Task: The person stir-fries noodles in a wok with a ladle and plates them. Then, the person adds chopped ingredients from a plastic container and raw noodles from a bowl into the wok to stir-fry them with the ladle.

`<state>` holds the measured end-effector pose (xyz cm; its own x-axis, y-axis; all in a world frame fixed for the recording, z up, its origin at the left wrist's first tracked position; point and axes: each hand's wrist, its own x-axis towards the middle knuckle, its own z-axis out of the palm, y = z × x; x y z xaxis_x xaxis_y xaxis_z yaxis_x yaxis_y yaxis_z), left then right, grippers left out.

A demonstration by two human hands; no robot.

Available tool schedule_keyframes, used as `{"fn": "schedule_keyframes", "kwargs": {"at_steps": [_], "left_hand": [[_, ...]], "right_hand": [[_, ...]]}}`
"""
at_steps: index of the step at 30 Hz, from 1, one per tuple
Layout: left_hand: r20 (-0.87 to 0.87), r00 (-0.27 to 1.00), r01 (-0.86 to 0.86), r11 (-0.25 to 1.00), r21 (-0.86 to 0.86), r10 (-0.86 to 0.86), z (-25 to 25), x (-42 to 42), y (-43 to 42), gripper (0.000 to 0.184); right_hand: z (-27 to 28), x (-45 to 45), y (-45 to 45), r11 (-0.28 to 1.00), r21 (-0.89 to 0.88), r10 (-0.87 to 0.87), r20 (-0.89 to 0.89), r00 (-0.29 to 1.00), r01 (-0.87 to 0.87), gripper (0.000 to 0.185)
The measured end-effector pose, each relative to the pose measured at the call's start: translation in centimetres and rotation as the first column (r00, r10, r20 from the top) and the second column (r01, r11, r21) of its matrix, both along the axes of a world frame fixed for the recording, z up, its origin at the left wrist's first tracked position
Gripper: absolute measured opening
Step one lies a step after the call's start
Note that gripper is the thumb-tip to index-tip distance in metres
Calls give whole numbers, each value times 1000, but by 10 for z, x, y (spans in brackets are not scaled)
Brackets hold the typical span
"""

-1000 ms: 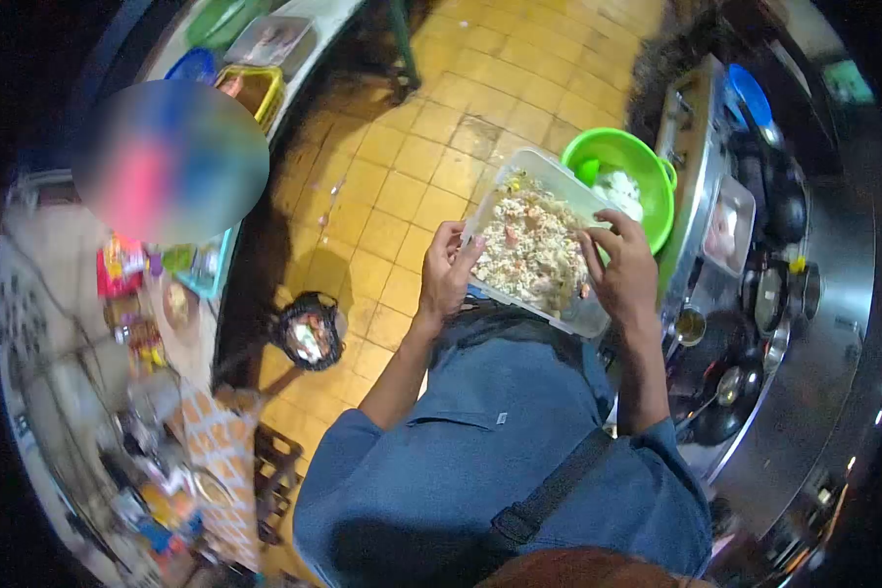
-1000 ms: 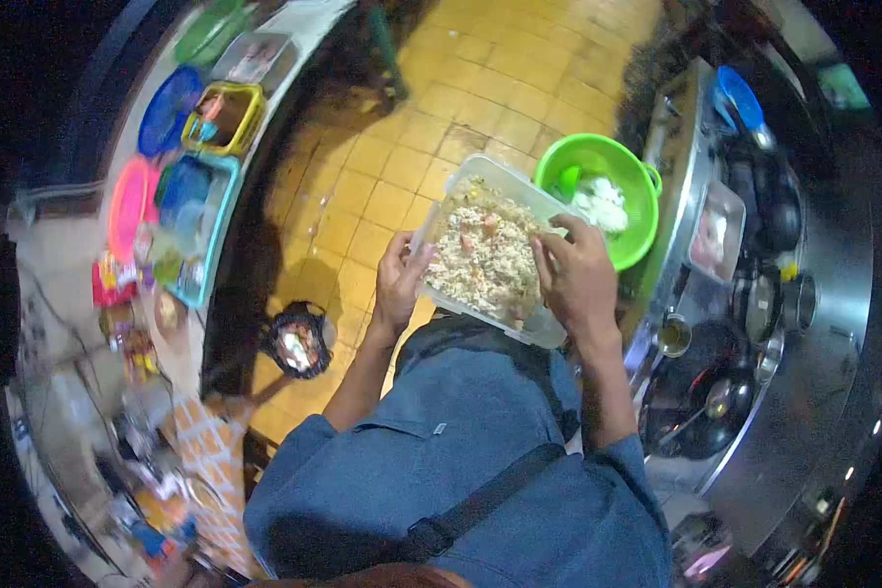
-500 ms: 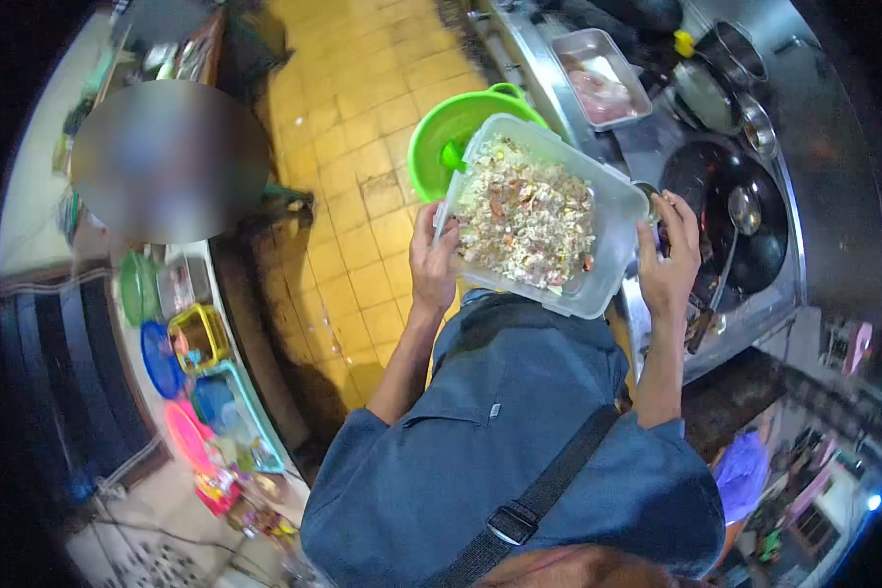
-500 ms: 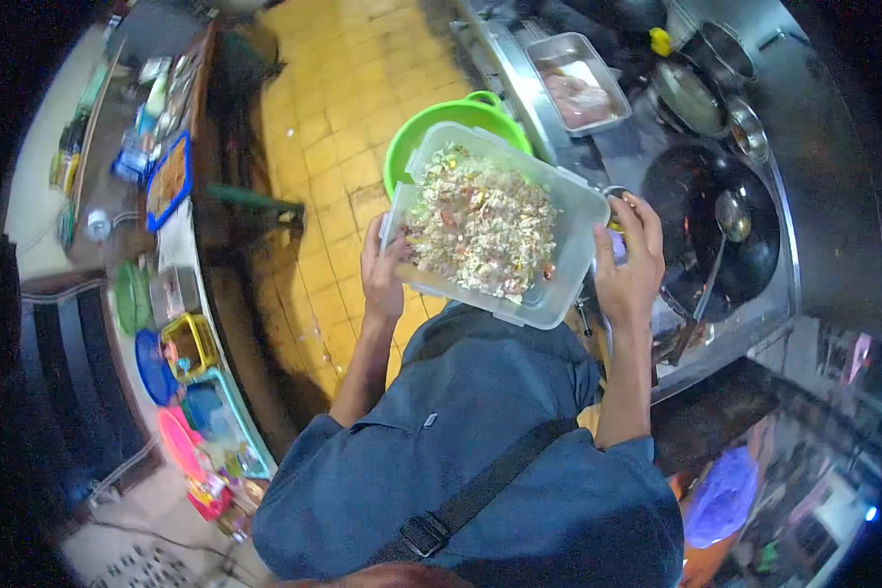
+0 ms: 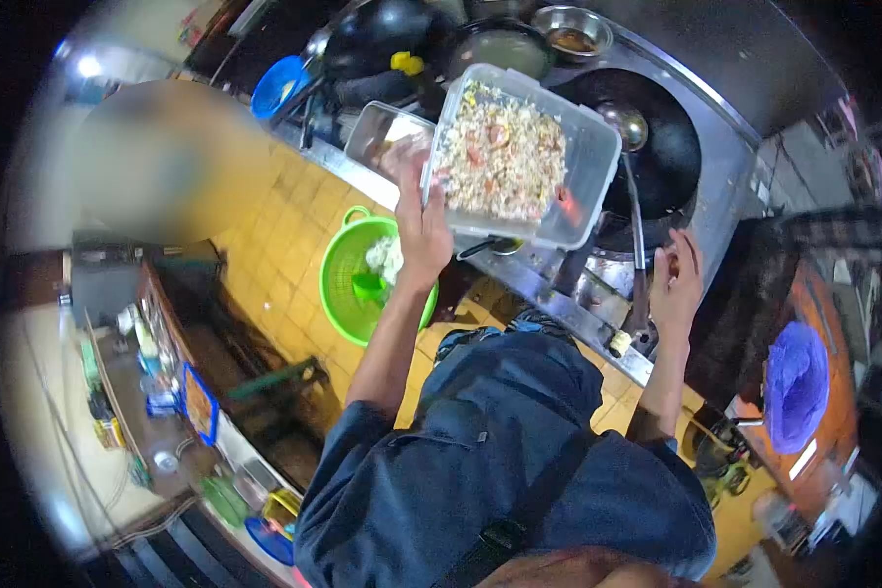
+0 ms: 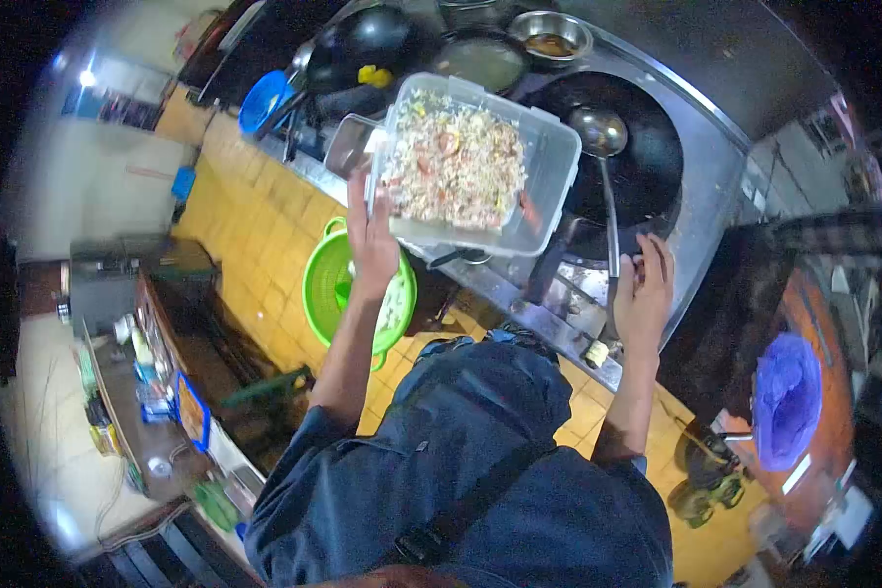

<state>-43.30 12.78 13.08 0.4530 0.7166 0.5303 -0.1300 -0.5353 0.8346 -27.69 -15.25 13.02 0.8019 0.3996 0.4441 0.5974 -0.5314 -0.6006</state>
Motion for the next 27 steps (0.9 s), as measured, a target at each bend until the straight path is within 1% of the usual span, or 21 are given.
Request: {"fn": "schedule_keyframes", "kwargs": {"at_steps": [1,3,4,5,7,8,9,10,11,12,14,15,16,18,19,21,22,24,25,26,27], "left_hand": [[-30,999,-9,999,52,10,-11,10,14,33],[-126,992,33,987,159,-13,-1,12,20,33],[-41,997,66,974,218,-59,-18,18,33,34],[-13,994,109,946,305,-111,-19,24,44,38],[-40,989,144,848,510,-144,-6,15,50,45],[-43,986,162,843,514,-163,-8,18,52,45],[-71,987,160,812,561,-146,-11,28,56,48],[-94,987,159,775,611,-129,-11,35,58,51],[-105,985,174,764,622,-139,-9,47,58,51],[-165,979,196,743,640,-117,-6,59,56,51],[-273,961,223,706,672,-45,-9,83,50,52],[-271,961,225,702,676,-47,-13,90,49,52],[-306,951,258,649,715,-42,-16,96,49,53],[-344,938,304,552,776,-33,-18,111,51,55],[-347,937,310,545,779,-38,-19,116,53,55],[-372,928,313,503,806,18,-12,121,52,56],[-371,928,310,502,808,24,-14,131,51,56],[-285,958,245,443,862,24,-13,131,53,55],[-287,958,246,436,866,28,-16,130,52,55],[-200,980,181,445,877,-4,-22,131,50,53],[-112,993,116,456,883,-37,-31,130,47,50]], "right_hand": [[-14,-7,0,1000,7,-25,-30,999,25,30],[-30,-35,-8,995,-20,-97,-69,993,96,30],[-39,-53,-12,990,-57,-130,-14,991,129,31],[-38,-71,-6,985,-38,-171,-13,985,170,31],[-31,-119,-1,973,-47,-229,-127,965,224,32],[-33,-128,-1,976,-78,-207,-68,976,201,33],[-34,-130,1,974,-76,-221,-84,972,215,33],[-33,-138,4,975,-28,-223,-152,963,222,33],[-35,-137,5,974,26,-215,-216,952,226,32],[-44,-132,4,971,86,-201,-222,954,225,32],[-41,-119,-2,968,82,-207,-260,943,235,31],[-39,-115,-4,970,67,-204,-288,936,232,30],[-41,-108,-8,969,73,-205,-287,936,234,30],[-49,-94,-17,974,-3,-224,-113,968,225,29],[-51,-91,-21,973,2,-230,-117,966,232,29],[-39,-85,-24,968,33,-239,-161,958,247,28],[-34,-75,-23,949,134,-224,-351,909,286,27],[-40,-67,-25,950,124,-231,-343,911,287,26],[-47,-65,-27,949,106,-244,-343,907,296,26],[-59,-59,-29,965,44,-249,-148,957,258,26],[-60,-57,-28,964,50,-250,-153,956,260,26]]}}
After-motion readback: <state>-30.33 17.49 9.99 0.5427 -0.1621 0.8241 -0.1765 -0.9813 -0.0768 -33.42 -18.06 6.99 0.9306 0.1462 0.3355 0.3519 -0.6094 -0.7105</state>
